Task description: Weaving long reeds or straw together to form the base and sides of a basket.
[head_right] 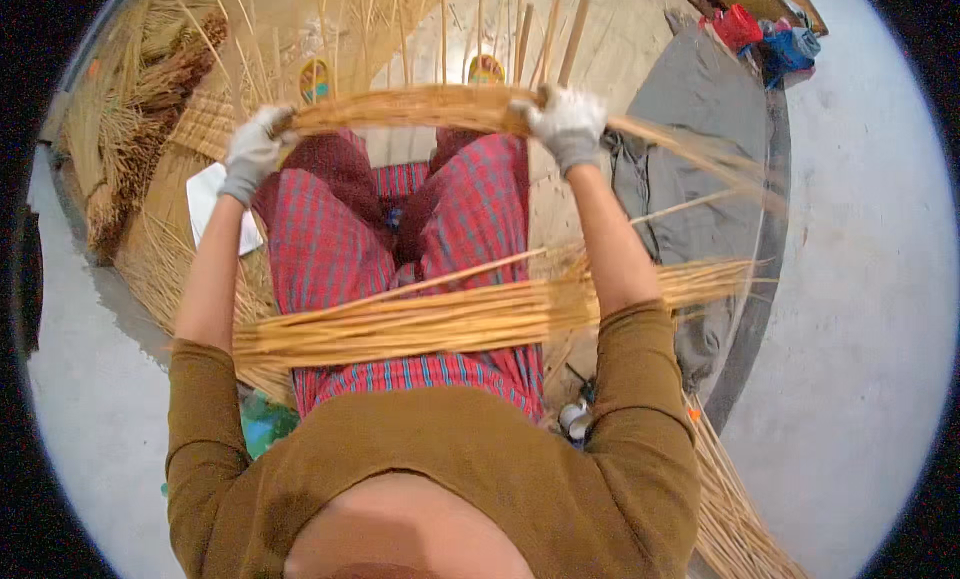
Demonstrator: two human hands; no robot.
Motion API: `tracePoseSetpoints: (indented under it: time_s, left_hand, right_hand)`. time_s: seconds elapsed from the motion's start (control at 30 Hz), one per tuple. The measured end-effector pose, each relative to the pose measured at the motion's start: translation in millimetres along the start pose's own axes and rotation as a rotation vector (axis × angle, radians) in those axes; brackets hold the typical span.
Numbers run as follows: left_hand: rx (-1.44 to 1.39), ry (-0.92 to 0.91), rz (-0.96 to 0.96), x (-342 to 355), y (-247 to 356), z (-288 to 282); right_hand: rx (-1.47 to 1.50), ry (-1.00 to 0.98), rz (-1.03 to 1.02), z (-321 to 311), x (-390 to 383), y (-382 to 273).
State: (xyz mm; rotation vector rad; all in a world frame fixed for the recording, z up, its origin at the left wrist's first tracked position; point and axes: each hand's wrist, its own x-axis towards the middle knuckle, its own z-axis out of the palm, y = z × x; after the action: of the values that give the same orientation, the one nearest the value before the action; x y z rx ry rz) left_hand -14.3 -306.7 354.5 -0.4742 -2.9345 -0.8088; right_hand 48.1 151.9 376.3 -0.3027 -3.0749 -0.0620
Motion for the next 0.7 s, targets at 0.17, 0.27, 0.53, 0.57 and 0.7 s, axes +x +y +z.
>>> tracePoseSetpoints:
  time_s: [0.17,0.27,0.53,0.57,0.7]
  left_hand:
    - [-0.006,0.035,0.157,-15.6,9.0,-30.9]
    - [-0.169,0.109,0.181,-44.1,-5.1,-18.7]
    - [0.115,0.065,0.072,-140.3,7.8,50.6]
    - [0.116,0.058,0.071,-141.7,6.0,51.7]
    - [0.13,0.043,0.046,-136.9,5.4,57.1]
  right_hand:
    - [0.052,0.163,-0.013,-30.5,-26.3,-0.7]
    - [0.029,0.052,0.029,-21.6,-54.6,-9.5]
    - [-0.086,0.035,0.001,39.3,-122.9,3.5]
    - [-0.068,0.011,0.002,44.9,-122.6,2.3]
    - [-0.002,0.016,0.03,50.8,-116.2,-2.2]
